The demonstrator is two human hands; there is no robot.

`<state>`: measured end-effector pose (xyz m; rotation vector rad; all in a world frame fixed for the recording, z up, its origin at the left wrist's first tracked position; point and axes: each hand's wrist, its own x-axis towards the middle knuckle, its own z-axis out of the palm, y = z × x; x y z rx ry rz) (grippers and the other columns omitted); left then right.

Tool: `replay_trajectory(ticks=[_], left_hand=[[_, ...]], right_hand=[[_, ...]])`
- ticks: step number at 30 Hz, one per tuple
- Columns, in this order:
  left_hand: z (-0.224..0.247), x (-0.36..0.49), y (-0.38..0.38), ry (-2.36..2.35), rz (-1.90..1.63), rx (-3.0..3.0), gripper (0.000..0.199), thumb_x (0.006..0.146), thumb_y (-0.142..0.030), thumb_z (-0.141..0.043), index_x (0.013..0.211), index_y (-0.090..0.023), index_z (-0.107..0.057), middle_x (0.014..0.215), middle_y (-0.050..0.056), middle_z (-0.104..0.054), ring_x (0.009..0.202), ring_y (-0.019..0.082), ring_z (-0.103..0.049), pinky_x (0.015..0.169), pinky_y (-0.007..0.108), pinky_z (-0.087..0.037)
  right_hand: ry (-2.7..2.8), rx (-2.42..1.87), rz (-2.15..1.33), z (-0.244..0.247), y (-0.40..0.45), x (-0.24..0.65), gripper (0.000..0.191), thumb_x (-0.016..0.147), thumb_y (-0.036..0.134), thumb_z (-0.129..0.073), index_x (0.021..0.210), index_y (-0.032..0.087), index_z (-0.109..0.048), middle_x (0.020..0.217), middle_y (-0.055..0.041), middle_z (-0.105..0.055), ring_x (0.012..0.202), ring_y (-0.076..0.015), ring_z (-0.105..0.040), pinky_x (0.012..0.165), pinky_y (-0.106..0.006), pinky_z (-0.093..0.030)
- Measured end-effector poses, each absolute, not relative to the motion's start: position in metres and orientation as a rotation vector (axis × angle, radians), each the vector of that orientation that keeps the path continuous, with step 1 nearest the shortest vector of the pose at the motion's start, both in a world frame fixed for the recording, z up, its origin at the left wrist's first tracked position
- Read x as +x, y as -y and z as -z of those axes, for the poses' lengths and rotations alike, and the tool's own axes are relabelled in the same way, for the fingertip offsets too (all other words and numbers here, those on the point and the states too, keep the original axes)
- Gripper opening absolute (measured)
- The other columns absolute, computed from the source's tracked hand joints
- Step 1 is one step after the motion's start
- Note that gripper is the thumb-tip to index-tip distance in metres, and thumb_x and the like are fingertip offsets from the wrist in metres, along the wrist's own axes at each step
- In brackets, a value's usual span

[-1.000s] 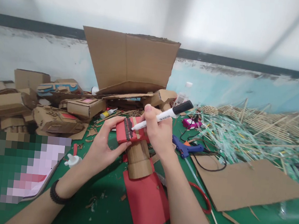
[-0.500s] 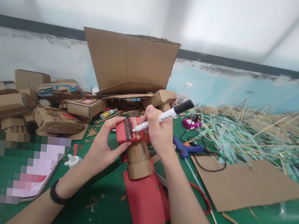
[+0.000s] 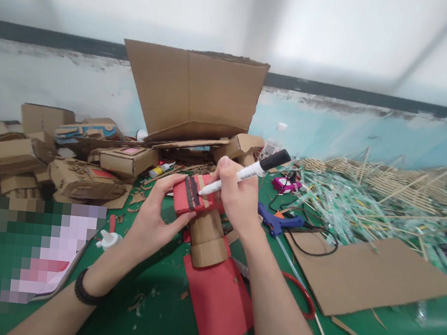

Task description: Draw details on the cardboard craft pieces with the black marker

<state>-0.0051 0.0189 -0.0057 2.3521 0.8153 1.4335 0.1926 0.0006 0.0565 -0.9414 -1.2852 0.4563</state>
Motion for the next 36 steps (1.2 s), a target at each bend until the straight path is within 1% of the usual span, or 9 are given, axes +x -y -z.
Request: replay_trajectory(ticks=[4,8,12,16,20,24,28,32,36], left_hand=[[0.0053,-0.0049,-0.0184,-0.808,-1.433,2.353,0.067,0.096,-0.025,-0.078,0.155,-0.027,-0.045,0.153,0.014,-0.06,0.145,0.032,-0.061,0.124,0.054,-0.051],[0.0048,-0.0044,-0.0186,-0.816,-1.437,2.359,0.067,0.096,-0.026,-0.079,0.154,-0.027,-0.045,0.153,0.014,-0.06,0.144,0.033,-0.061,0.123,0.055,-0.052],[0.0052,-0.0048,-0.0189,-0.823,-1.424,2.365,0.067,0.096,-0.026,-0.078,0.154,-0.028,-0.045,0.153,0.014,-0.061,0.144,0.033,-0.062,0.122,0.056,-0.053],[0.0053,-0.0057,-0.0183,-0.824,-1.429,2.362,0.067,0.097,-0.027,-0.078,0.154,-0.028,-0.045,0.153,0.014,-0.06,0.144,0.033,-0.061,0.123,0.056,-0.052],[0.0046,-0.0057,-0.0176,-0.823,-1.418,2.355,0.067,0.097,-0.025,-0.078,0.154,-0.028,-0.045,0.153,0.014,-0.06,0.144,0.033,-0.06,0.124,0.056,-0.052],[0.0046,-0.0052,-0.0171,-0.828,-1.421,2.348,0.067,0.096,-0.026,-0.078,0.154,-0.028,-0.045,0.153,0.014,-0.06,0.145,0.033,-0.06,0.125,0.056,-0.051],[0.0047,-0.0053,-0.0173,-0.823,-1.422,2.346,0.067,0.096,-0.025,-0.078,0.154,-0.028,-0.045,0.153,0.013,-0.06,0.145,0.032,-0.06,0.125,0.055,-0.05],[0.004,-0.0056,-0.0173,-0.831,-1.42,2.346,0.066,0.096,-0.026,-0.078,0.154,-0.028,-0.045,0.153,0.014,-0.06,0.146,0.033,-0.06,0.126,0.056,-0.05],[0.0035,-0.0054,-0.0168,-0.838,-1.408,2.347,0.066,0.097,-0.026,-0.077,0.154,-0.028,-0.045,0.153,0.013,-0.06,0.146,0.033,-0.059,0.126,0.056,-0.05]], right_hand=[[1.32,-0.924,-0.462,-0.057,-0.0006,0.1925,0.058,0.105,0.052,-0.057,0.055,0.022,-0.064,0.049,-0.0011,-0.062,0.048,-0.0146,-0.061,0.044,-0.025,-0.04],[1.291,-0.947,-0.412,-0.0578,-0.0011,0.1925,0.057,0.106,0.051,-0.055,0.058,0.022,-0.067,0.05,-0.0002,-0.063,0.042,-0.0118,-0.052,0.042,-0.025,-0.037],[1.316,-0.925,-0.426,-0.0578,-0.0012,0.1925,0.059,0.106,0.05,-0.055,0.055,0.022,-0.065,0.048,-0.0012,-0.061,0.047,-0.0139,-0.059,0.044,-0.025,-0.039],[1.278,-0.942,-0.417,-0.0566,-0.0014,0.1932,0.058,0.107,0.052,-0.055,0.059,0.022,-0.068,0.051,-0.0008,-0.064,0.042,-0.0123,-0.052,0.041,-0.026,-0.036],[1.312,-0.922,-0.444,-0.0567,-0.0008,0.1931,0.059,0.106,0.051,-0.056,0.055,0.022,-0.065,0.048,-0.0007,-0.059,0.047,-0.0145,-0.057,0.045,-0.026,-0.04],[1.262,-0.946,-0.433,-0.0568,-0.0003,0.1924,0.054,0.107,0.046,-0.054,0.061,0.022,-0.069,0.054,-0.0013,-0.065,0.045,-0.0128,-0.053,0.043,-0.026,-0.037],[1.293,-0.962,-0.432,-0.0576,0.0001,0.1924,0.059,0.105,0.052,-0.055,0.054,0.023,-0.063,0.049,-0.0017,-0.06,0.05,-0.0153,-0.059,0.045,-0.026,-0.04],[1.256,-0.994,-0.4,-0.0594,0.0005,0.1919,0.059,0.106,0.056,-0.055,0.059,0.023,-0.066,0.049,0.0003,-0.059,0.045,-0.0133,-0.052,0.045,-0.026,-0.041],[1.271,-0.991,-0.413,-0.0579,-0.0004,0.1921,0.061,0.106,0.057,-0.056,0.056,0.022,-0.064,0.05,-0.001,-0.06,0.047,-0.0138,-0.055,0.046,-0.026,-0.043]])
